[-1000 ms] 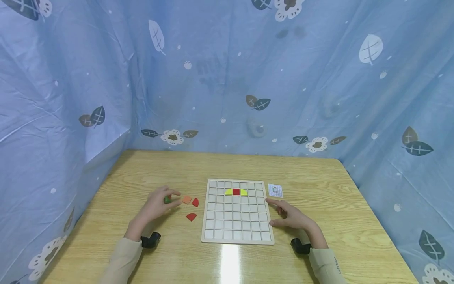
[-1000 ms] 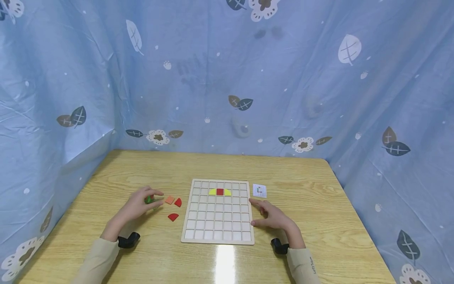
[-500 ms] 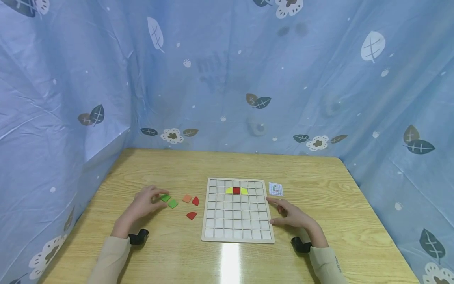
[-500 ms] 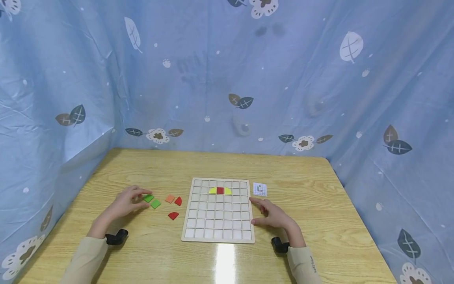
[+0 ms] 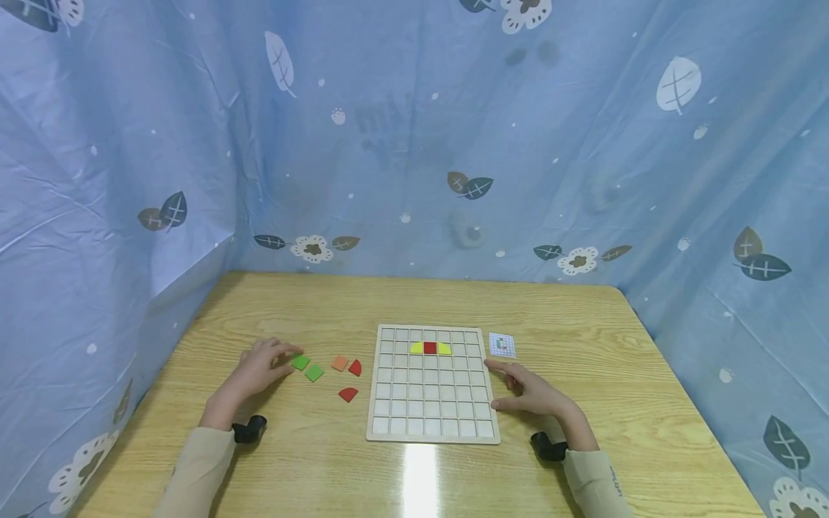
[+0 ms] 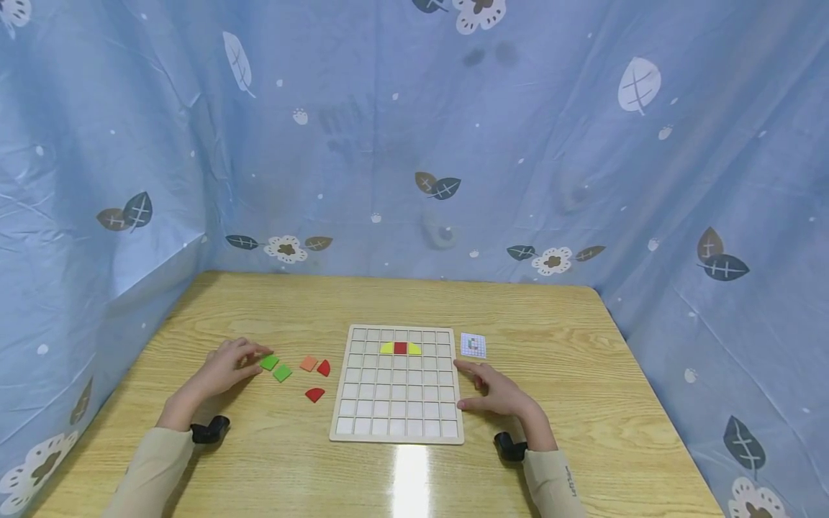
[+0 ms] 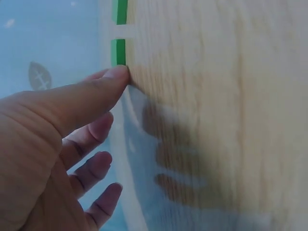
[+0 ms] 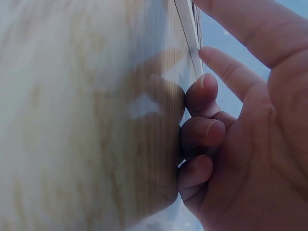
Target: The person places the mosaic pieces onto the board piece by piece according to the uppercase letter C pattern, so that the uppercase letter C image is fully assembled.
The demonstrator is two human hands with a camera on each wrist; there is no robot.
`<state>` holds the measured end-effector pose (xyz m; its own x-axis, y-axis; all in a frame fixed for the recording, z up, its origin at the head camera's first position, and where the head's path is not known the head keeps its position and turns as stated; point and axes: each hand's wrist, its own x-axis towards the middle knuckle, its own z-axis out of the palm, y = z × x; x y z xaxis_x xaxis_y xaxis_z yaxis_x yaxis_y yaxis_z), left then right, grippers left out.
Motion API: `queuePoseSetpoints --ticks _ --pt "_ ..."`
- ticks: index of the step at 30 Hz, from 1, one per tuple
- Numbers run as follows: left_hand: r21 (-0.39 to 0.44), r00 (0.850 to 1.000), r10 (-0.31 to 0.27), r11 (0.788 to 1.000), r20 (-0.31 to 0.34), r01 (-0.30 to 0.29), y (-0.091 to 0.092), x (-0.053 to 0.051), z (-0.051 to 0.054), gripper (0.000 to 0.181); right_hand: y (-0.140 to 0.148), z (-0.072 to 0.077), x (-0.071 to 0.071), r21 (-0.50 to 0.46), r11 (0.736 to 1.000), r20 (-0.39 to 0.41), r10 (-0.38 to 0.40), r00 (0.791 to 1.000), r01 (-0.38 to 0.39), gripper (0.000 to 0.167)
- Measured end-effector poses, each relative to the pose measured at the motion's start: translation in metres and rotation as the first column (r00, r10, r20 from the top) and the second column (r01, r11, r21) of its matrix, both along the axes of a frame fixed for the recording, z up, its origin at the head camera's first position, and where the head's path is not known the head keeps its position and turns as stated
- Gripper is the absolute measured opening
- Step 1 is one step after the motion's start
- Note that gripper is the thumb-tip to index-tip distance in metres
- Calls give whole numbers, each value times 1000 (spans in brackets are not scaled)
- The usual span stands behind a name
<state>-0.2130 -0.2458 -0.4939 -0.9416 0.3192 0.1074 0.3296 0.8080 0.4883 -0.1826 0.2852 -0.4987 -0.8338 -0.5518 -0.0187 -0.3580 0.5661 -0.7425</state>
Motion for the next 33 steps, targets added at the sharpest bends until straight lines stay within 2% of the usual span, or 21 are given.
queuePoseSetpoints --ticks 9,15,21,25,28,33 --pt "-56 998 29 998 -61 -33 0 3 0 24 -1 -2 -1 3 1000 -1 -9 1000 9 74" --pt "-43 994 46 998 -97 -50 5 5 2 24 -3 -1 1 22 1000 -9 -18 1000 18 74" --pt "-23 986 43 999 -160 -48 17 7 5 23 -12 18 9 16 1000 18 -26 999 26 72" --pt "-7 986 47 999 -161 -49 27 7 5 23 -16 33 14 2 1000 40 -15 999 15 71" --pt "-1 988 49 999 -149 -50 35 7 5 24 -17 36 16 0 1000 41 -11 999 11 71" --pt "-4 984 40 999 -175 -42 48 9 3 24 -16 33 15 -6 1000 34 -13 999 13 71"
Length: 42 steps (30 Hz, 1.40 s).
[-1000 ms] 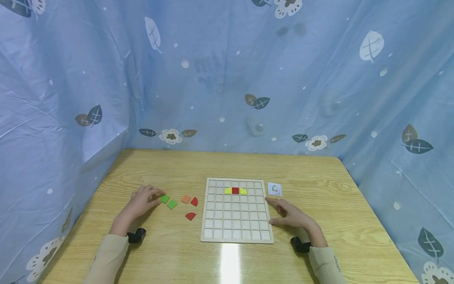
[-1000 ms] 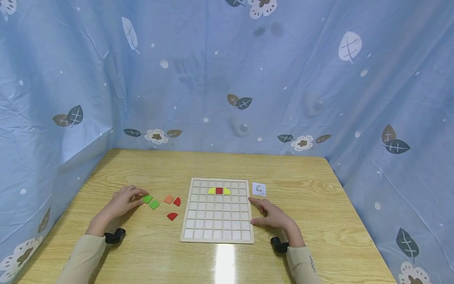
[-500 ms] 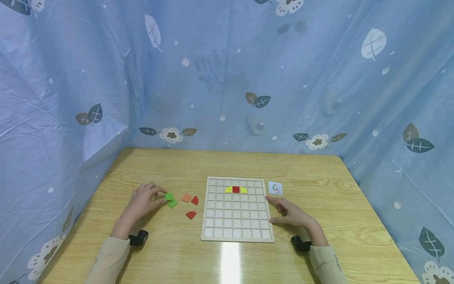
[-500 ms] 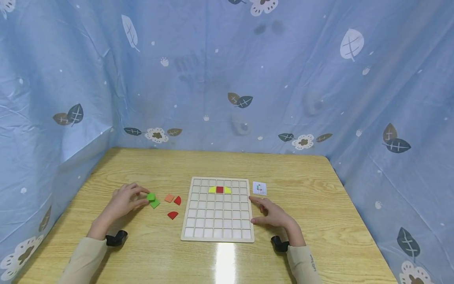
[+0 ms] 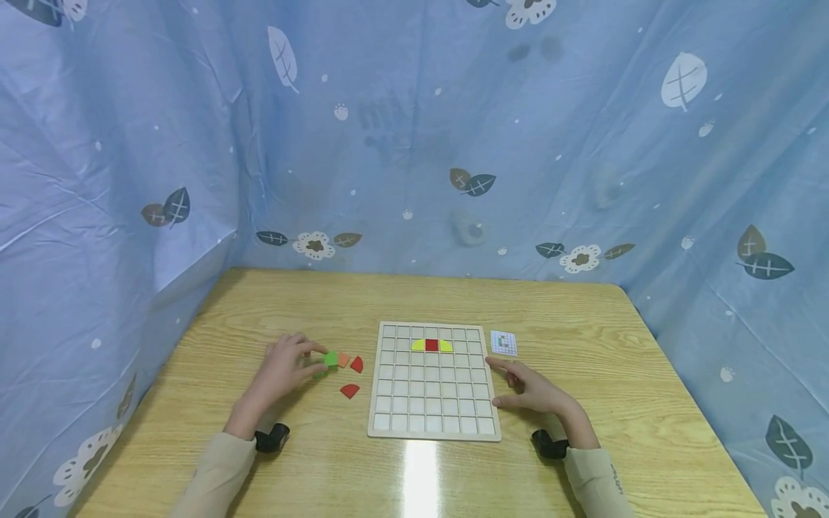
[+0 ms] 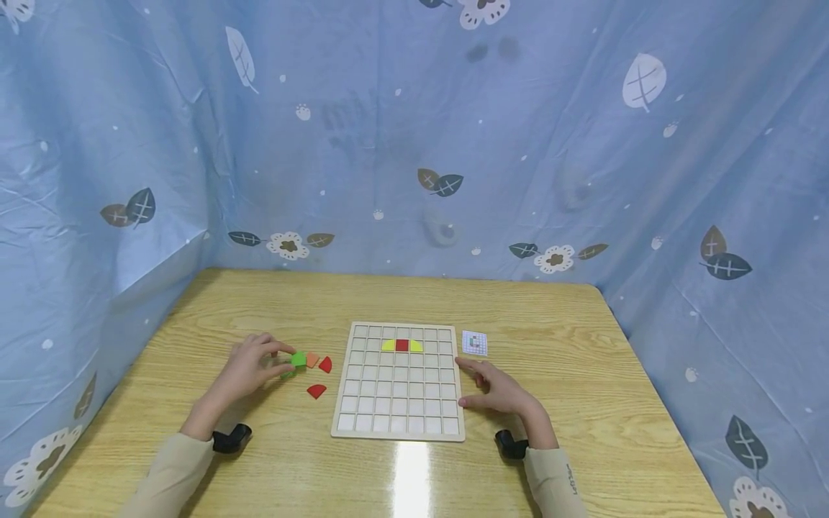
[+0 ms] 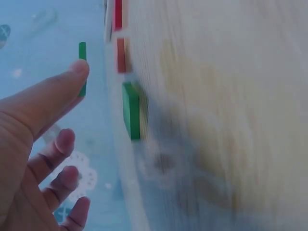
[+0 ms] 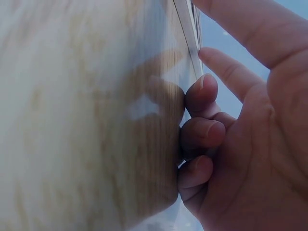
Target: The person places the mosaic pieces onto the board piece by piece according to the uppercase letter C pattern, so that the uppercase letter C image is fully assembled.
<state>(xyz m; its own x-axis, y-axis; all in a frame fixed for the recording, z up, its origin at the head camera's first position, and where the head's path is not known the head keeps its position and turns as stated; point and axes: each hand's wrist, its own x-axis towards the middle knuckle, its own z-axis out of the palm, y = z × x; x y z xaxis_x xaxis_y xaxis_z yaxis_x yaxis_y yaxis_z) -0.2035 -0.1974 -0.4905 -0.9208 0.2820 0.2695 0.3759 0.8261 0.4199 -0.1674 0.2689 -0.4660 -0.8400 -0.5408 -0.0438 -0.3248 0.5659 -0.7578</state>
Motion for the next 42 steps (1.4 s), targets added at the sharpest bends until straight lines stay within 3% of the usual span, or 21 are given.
queuePoseSetpoints --ticks 6,16,27,36,42 --pt "14 1000 -9 1000 -25 9 14 0 -2 24 1 -2 -2 8 1000 1 11 1000 -11 71" --pt "15 999 -41 999 -22 41 35 1 -1 26 14 -31 -15 40 999 -44 23 999 -21 74" --pt "4 996 -93 996 -7 93 63 -5 1 26 16 -35 -16 39 999 -79 32 996 -29 74" --pt "14 991 -119 993 54 118 87 -8 -2 27 17 -37 -16 41 999 -79 36 996 -33 75" --pt "0 991 -127 992 42 127 102 -12 -4 26 17 -35 -15 29 999 -83 37 996 -35 74"
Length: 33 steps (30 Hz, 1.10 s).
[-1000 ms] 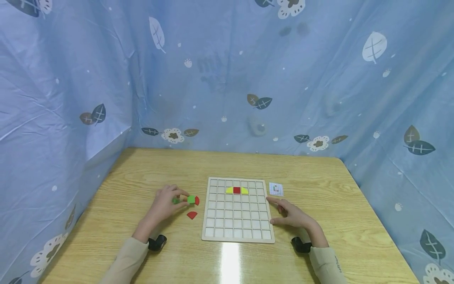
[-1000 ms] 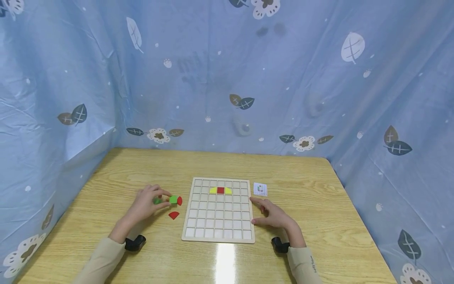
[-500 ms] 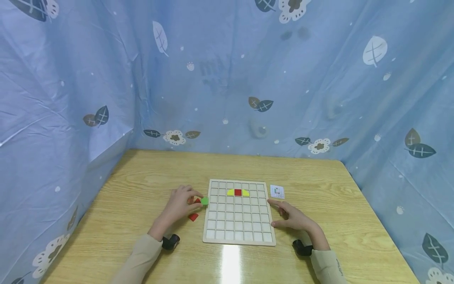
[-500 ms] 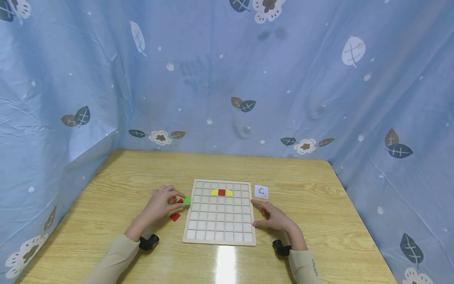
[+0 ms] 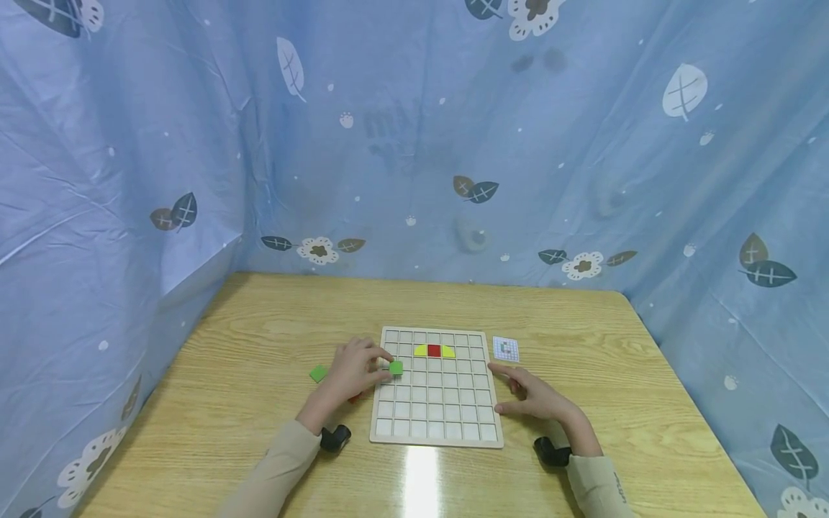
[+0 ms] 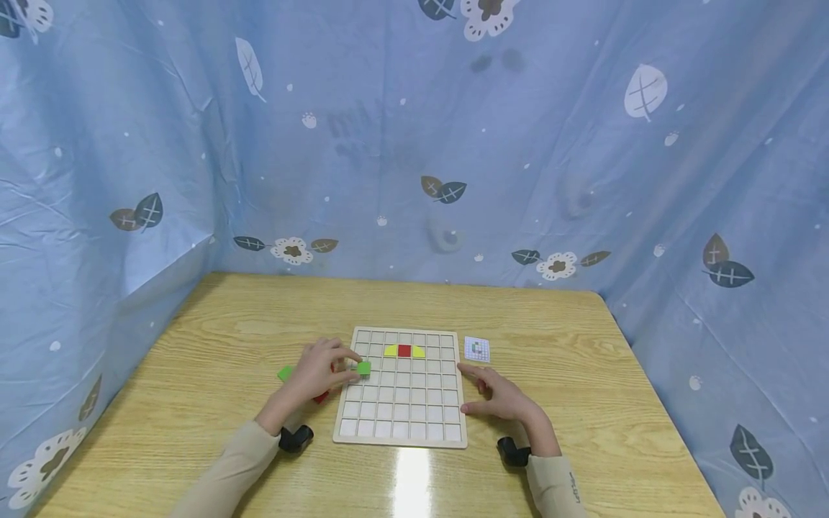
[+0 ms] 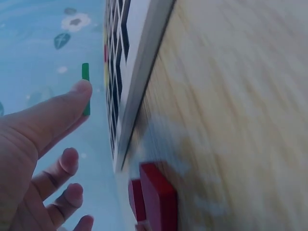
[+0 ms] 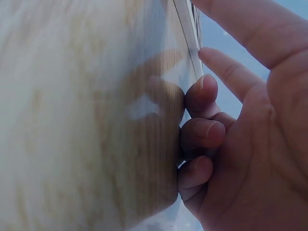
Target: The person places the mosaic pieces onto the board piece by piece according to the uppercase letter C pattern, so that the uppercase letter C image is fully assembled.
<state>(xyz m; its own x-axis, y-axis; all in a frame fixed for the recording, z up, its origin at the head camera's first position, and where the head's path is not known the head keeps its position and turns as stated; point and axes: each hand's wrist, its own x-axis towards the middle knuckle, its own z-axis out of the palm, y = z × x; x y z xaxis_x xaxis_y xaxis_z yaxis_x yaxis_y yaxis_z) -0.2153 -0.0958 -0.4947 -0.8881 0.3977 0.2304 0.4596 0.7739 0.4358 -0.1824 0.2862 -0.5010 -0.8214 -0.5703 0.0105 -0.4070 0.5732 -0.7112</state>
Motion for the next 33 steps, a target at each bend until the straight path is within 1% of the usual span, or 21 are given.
queuePoseSetpoints --ticks 4,9,14,18,23,28,33 --pt "-26 1000 -6 1000 -12 6 9 -3 0 24 0 1 0 -15 1000 -2 4 1000 -4 73" --pt "-10 1000 -17 1000 4 17 21 -6 2 24 -1 1 0 -24 1000 7 3 1000 -3 73" --pt "-8 1000 -19 1000 11 19 30 -11 4 22 -1 1 -1 -5 1000 23 -9 1000 9 74" --pt "-15 1000 -17 1000 12 17 35 -15 2 22 -1 0 -2 8 1000 15 -9 1000 8 75" --pt "-47 1000 -2 999 19 3 39 -20 0 24 -3 1 -1 -6 1000 35 -8 999 8 74" --pt "-70 1000 3 998 17 -2 44 -22 1 26 0 0 -2 12 1000 36 -23 999 22 76" --pt "-92 1000 4 996 20 -3 49 -23 2 25 0 -1 -2 5 1000 31 -13 999 13 76"
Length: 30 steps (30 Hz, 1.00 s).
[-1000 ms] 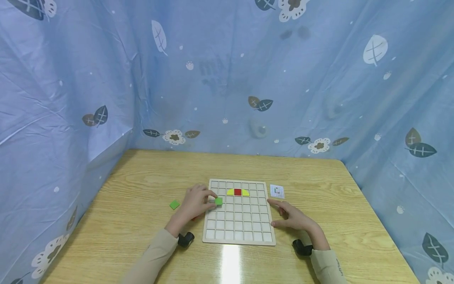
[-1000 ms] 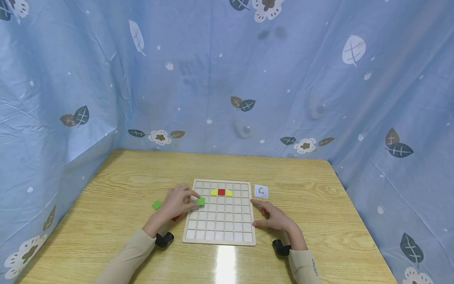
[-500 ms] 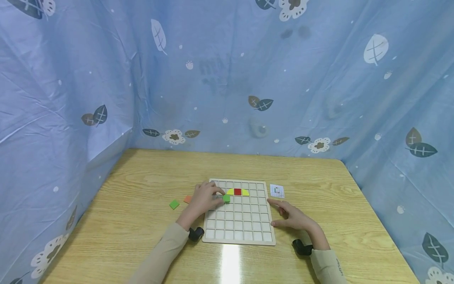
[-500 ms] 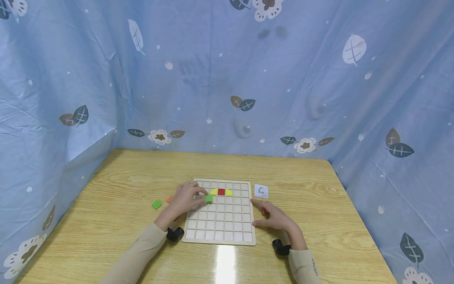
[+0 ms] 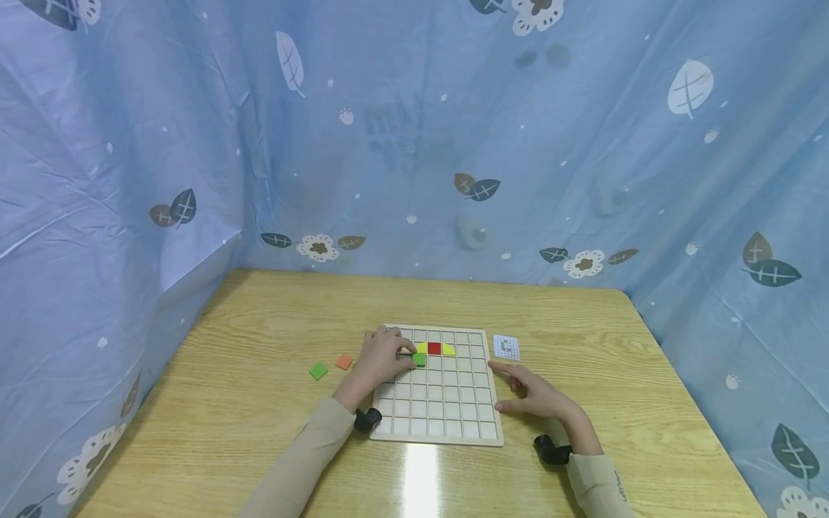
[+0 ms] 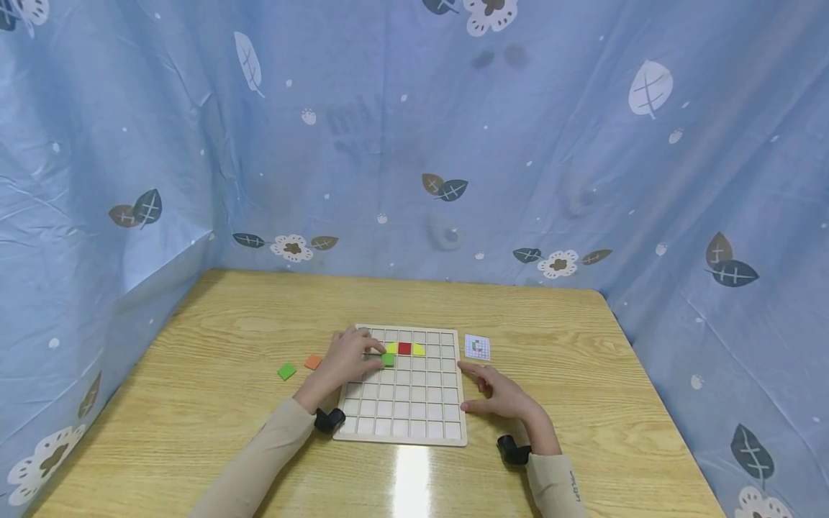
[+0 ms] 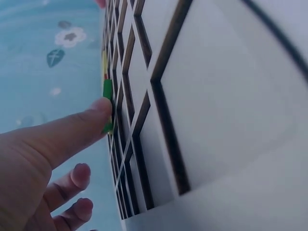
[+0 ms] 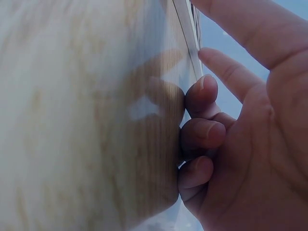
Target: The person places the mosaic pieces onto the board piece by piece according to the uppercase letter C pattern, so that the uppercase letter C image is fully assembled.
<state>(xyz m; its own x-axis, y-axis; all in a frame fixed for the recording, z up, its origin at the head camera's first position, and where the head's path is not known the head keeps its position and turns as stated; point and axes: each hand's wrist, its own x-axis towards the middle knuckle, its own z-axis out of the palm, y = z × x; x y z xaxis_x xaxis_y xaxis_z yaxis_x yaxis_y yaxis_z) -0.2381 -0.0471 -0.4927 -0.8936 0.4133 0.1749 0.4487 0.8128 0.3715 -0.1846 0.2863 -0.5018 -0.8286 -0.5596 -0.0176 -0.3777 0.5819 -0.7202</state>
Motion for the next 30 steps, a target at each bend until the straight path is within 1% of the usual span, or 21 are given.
queuePoseSetpoints --ticks 9,17,21,25,30 --pt "-45 1000 7 999 -24 -8 4 -2 0 24 0 3 -1 12 1000 6 -8 1000 8 76" --pt "-64 1000 8 998 -20 -9 6 1 5 27 1 3 -1 9 1000 1 -7 1000 7 76" --pt "-75 1000 5 997 -21 -7 6 2 5 27 1 2 0 -1 1000 1 1 1000 -1 76" --pt "-61 1000 -4 998 -13 3 4 4 3 27 0 1 0 -26 999 6 19 1000 -19 76" --pt "5 1000 -14 1000 25 14 0 6 2 28 -1 -2 -1 -58 997 -22 41 999 -42 73"
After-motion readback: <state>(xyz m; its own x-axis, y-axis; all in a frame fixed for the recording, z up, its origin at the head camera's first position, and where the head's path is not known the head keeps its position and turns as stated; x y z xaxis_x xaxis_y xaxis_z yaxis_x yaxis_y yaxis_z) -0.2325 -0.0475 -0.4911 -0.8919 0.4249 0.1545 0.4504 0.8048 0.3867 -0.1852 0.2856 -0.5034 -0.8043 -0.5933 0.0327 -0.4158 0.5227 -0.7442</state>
